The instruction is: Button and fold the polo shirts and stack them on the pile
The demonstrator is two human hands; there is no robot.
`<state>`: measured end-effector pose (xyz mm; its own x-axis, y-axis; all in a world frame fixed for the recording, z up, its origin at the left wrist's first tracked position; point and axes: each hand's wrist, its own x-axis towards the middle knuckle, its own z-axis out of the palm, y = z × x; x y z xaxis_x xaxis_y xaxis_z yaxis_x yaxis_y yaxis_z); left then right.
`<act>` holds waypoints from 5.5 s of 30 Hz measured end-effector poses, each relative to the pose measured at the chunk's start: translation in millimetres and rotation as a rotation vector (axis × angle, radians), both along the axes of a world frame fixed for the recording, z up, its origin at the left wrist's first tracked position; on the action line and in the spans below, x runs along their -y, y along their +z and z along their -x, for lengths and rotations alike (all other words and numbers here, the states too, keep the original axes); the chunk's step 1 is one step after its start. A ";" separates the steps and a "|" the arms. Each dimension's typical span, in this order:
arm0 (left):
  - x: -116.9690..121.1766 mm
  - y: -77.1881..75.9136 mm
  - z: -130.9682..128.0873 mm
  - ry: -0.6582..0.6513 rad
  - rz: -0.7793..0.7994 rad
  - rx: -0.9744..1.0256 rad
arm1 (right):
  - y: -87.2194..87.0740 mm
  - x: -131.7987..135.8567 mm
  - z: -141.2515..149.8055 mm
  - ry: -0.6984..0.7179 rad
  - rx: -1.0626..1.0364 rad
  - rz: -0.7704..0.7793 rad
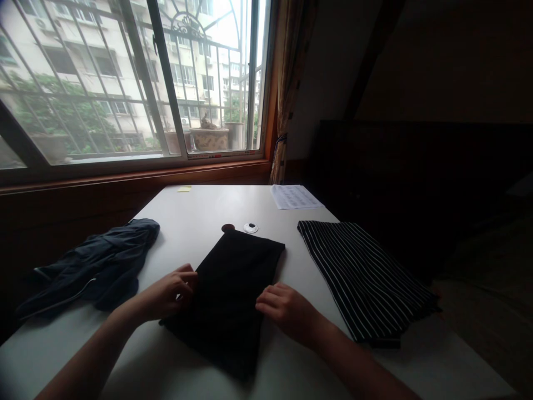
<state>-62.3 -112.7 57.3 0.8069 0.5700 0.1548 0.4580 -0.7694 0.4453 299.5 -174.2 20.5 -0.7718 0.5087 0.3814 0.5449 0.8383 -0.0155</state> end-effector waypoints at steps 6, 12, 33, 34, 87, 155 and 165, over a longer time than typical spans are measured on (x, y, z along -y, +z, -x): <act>26.0 0.7 -31.5 -0.256 0.072 0.017 | 2.4 -2.9 -45.1 -0.132 -0.034 0.030; 42.2 -2.5 -52.0 -0.422 0.199 0.063 | 12.9 0.7 -60.6 -0.219 0.068 0.133; 52.1 -1.0 -67.9 -0.427 0.440 0.126 | -20.7 -152.1 14.7 -0.651 0.029 0.444; 50.8 2.6 -68.1 -0.401 0.478 0.136 | -22.1 -154.2 8.2 -0.673 0.031 0.453; -117.2 -70.6 -30.1 0.745 -0.015 0.338 | -2.4 -134.7 43.6 -0.620 -0.012 0.315; -159.9 -62.5 -123.8 0.524 -0.250 0.198 | -37.1 17.7 12.8 -0.518 -0.036 0.321; -159.7 -59.3 -123.3 0.529 -0.217 0.198 | -34.8 18.2 13.3 -0.517 -0.032 0.336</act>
<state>61.0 47.0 -2.0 0.3667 0.8247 0.4307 0.7280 -0.5426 0.4192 286.2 -192.3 -14.3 -0.3838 0.9106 0.1537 0.8746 0.4118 -0.2559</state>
